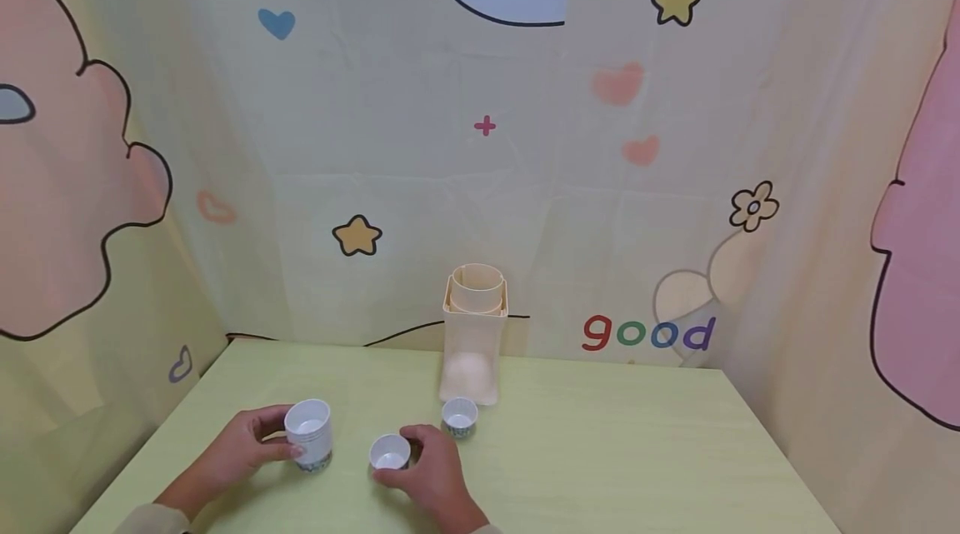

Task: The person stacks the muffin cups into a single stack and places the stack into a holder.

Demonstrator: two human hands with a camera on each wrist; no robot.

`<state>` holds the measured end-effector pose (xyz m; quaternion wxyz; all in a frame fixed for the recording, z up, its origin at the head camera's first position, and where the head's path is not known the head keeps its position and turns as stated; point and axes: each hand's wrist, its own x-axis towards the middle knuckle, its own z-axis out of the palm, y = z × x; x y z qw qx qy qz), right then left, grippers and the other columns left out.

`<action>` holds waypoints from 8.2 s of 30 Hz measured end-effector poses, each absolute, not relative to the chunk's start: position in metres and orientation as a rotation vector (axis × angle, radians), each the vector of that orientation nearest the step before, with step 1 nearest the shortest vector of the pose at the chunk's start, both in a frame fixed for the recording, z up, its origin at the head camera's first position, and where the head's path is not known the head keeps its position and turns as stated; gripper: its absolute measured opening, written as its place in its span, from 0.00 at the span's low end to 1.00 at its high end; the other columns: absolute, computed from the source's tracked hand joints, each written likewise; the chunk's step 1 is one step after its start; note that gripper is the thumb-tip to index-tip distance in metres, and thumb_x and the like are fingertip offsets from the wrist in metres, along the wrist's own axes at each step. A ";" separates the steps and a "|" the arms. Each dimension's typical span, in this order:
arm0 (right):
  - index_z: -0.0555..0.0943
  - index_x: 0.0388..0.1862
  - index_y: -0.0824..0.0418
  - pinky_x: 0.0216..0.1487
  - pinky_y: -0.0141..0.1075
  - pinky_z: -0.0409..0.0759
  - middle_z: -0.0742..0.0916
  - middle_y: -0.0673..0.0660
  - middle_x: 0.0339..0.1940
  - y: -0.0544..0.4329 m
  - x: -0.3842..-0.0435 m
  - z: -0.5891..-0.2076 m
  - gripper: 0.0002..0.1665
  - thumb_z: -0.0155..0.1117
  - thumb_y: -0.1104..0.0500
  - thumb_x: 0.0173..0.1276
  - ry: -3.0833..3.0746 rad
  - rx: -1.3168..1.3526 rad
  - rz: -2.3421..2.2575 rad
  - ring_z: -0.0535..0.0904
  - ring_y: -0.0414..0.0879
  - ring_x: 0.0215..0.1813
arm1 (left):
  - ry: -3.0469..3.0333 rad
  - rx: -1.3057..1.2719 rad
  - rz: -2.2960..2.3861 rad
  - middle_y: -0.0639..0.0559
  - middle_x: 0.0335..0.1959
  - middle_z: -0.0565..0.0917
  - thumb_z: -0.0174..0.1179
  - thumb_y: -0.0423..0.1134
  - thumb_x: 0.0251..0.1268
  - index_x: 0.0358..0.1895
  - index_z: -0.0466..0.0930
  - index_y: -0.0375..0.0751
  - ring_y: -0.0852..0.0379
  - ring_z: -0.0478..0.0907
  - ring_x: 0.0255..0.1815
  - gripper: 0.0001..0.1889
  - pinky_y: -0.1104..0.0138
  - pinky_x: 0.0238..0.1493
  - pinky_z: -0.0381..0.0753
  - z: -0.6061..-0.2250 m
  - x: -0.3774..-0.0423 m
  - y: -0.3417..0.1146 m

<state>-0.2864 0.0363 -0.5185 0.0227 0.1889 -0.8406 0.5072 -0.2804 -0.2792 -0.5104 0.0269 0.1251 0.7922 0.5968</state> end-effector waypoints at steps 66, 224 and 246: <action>0.83 0.60 0.62 0.57 0.36 0.87 0.90 0.54 0.50 -0.035 -0.303 -0.441 0.33 0.83 0.57 0.56 -2.313 0.760 2.014 0.87 0.41 0.50 | 2.473 0.299 1.809 0.34 0.64 0.81 0.77 0.42 0.56 0.67 0.74 0.28 0.43 0.81 0.63 0.37 0.64 0.57 0.87 -0.510 -0.283 -0.279; 0.83 0.57 0.70 0.50 0.32 0.89 0.89 0.65 0.51 0.018 -0.301 -0.458 0.32 0.84 0.63 0.52 -2.258 0.654 2.023 0.87 0.52 0.51 | 2.419 0.415 1.884 0.28 0.63 0.79 0.77 0.38 0.56 0.66 0.73 0.22 0.59 0.82 0.57 0.37 0.66 0.57 0.87 -0.511 -0.280 -0.281; 0.85 0.55 0.64 0.49 0.29 0.88 0.91 0.58 0.47 -0.030 -0.302 -0.450 0.29 0.84 0.60 0.54 -2.258 0.752 2.048 0.88 0.50 0.49 | 2.441 0.404 1.860 0.33 0.62 0.81 0.77 0.39 0.57 0.65 0.75 0.26 0.47 0.81 0.61 0.35 0.66 0.57 0.87 -0.510 -0.282 -0.281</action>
